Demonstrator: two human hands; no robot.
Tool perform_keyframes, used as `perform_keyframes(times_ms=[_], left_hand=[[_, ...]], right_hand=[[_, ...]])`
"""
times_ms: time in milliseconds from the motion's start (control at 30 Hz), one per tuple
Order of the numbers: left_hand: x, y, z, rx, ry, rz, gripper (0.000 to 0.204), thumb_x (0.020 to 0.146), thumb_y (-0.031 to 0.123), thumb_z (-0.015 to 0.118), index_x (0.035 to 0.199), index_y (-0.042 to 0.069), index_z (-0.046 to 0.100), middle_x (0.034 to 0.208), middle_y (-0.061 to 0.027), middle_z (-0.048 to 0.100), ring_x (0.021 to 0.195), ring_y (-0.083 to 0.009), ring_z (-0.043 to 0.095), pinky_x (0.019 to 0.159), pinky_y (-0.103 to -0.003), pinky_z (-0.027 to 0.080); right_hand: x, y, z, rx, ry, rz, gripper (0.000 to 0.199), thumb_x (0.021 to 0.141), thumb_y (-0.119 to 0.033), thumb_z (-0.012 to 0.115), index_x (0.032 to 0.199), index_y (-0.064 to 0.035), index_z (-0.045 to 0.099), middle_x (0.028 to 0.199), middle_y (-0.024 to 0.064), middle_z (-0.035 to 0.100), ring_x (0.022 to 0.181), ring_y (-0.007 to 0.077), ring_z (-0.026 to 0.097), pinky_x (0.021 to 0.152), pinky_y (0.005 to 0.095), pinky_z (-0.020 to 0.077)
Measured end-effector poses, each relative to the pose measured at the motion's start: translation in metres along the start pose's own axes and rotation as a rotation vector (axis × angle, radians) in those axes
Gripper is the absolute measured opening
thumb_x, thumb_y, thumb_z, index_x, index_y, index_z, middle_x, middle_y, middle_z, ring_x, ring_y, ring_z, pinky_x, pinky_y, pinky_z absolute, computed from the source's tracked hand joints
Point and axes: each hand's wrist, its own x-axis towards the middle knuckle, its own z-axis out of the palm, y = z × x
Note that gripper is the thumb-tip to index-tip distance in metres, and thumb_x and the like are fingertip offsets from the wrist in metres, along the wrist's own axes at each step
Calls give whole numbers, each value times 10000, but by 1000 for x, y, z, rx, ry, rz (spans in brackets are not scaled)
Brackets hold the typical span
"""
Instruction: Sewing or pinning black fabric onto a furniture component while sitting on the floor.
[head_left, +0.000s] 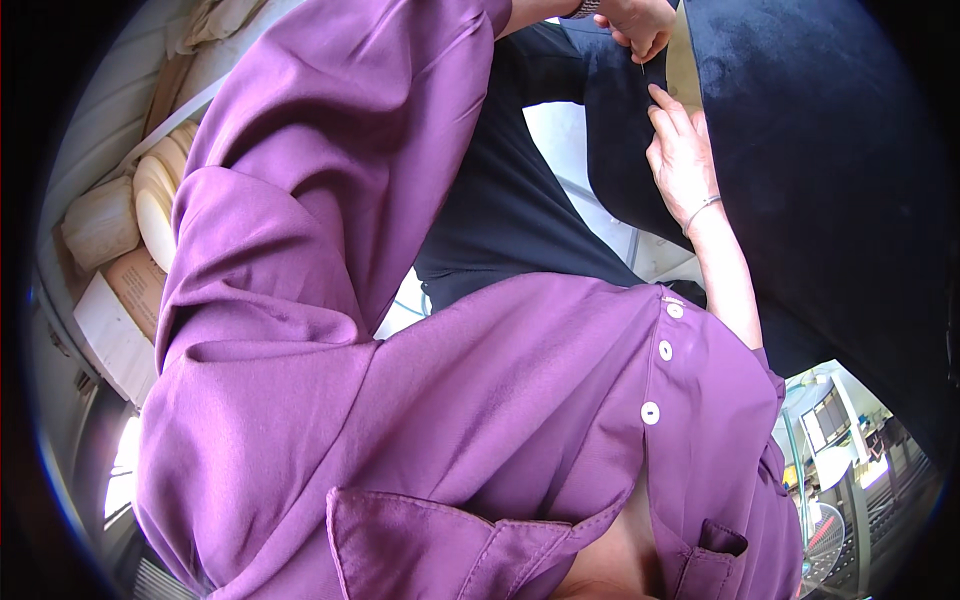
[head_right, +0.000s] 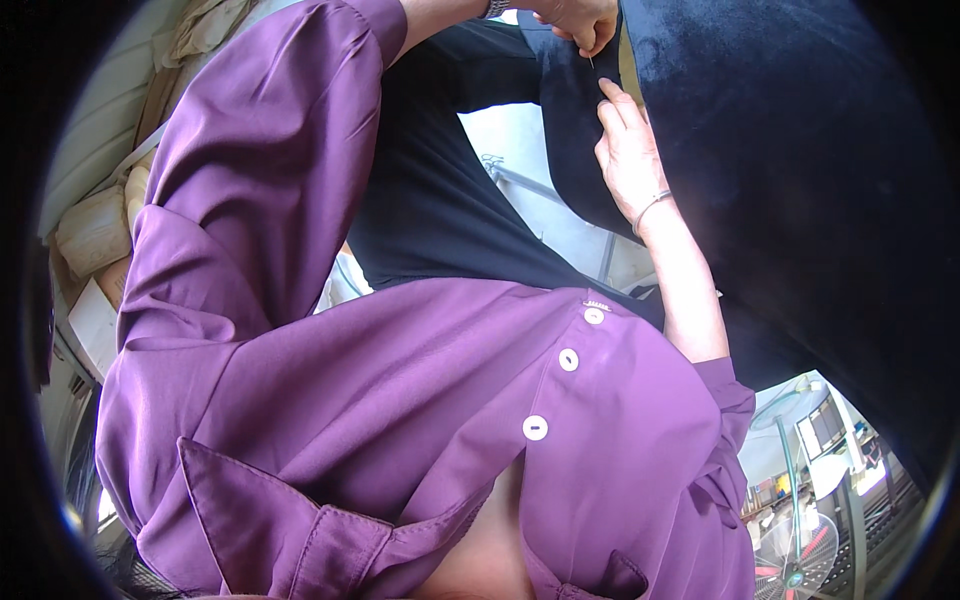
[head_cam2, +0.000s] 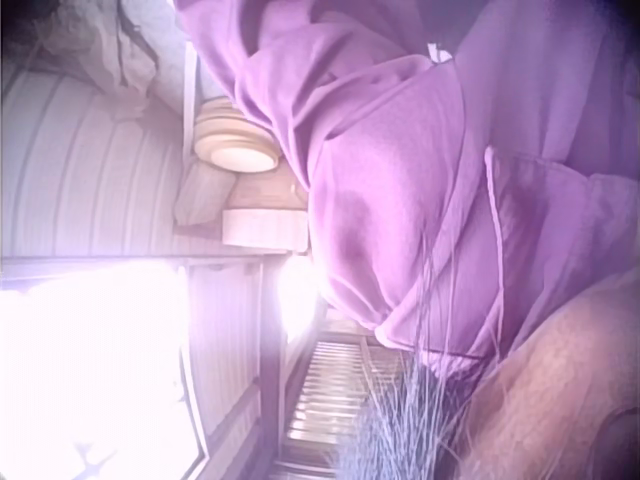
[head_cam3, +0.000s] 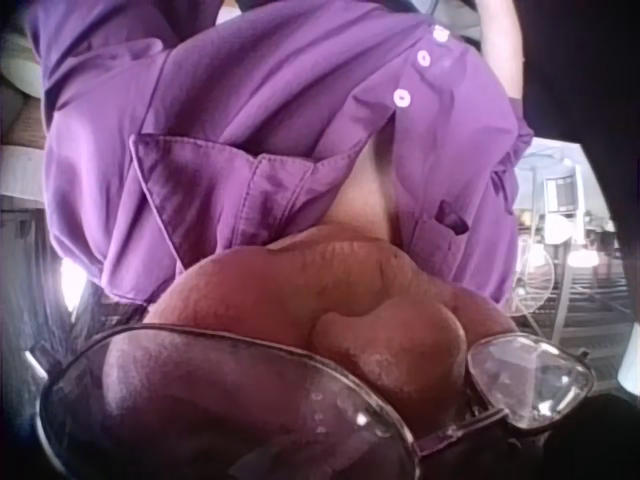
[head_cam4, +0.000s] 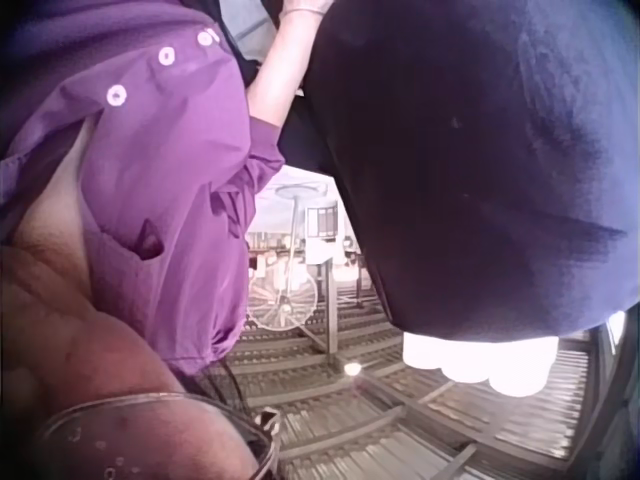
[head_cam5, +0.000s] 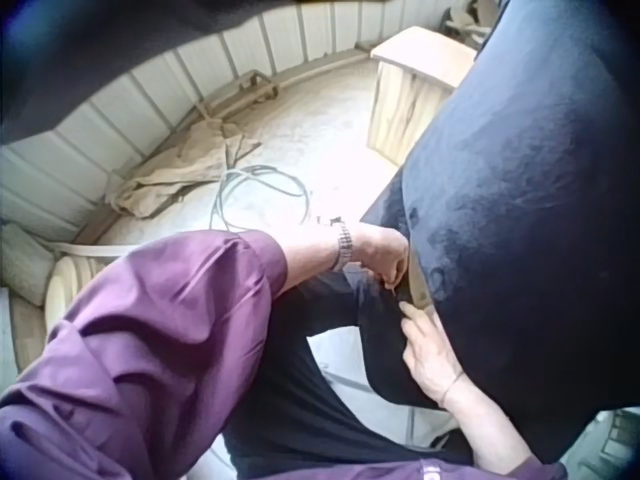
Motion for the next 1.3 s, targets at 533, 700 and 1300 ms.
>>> perform_keyframes(times_ms=[533,700,1300], left_hand=[[2,-9,-5,-135,-128,0,154,881,190,691,977,171,810,742,16,683,628,-144,597,560,-307,487],[-2,-6,-4,-171,-161,-62,139,894,196,687,980,163,792,707,13,647,617,-143,576,547,-311,471],[-45,54,56,317,384,-95,171,1002,143,597,1143,52,632,829,-146,707,827,-263,751,712,-323,612]], right_hand=[[0,-1,2,33,11,-5,371,841,125,559,1192,5,557,1469,156,498,1304,363,522,1113,386,462],[2,-2,2,14,-1,-3,360,838,128,564,1175,1,557,1468,156,495,1309,365,517,1117,389,460],[-8,21,14,155,117,-48,307,919,79,535,1219,45,595,1345,165,536,1267,350,543,1100,376,453]])
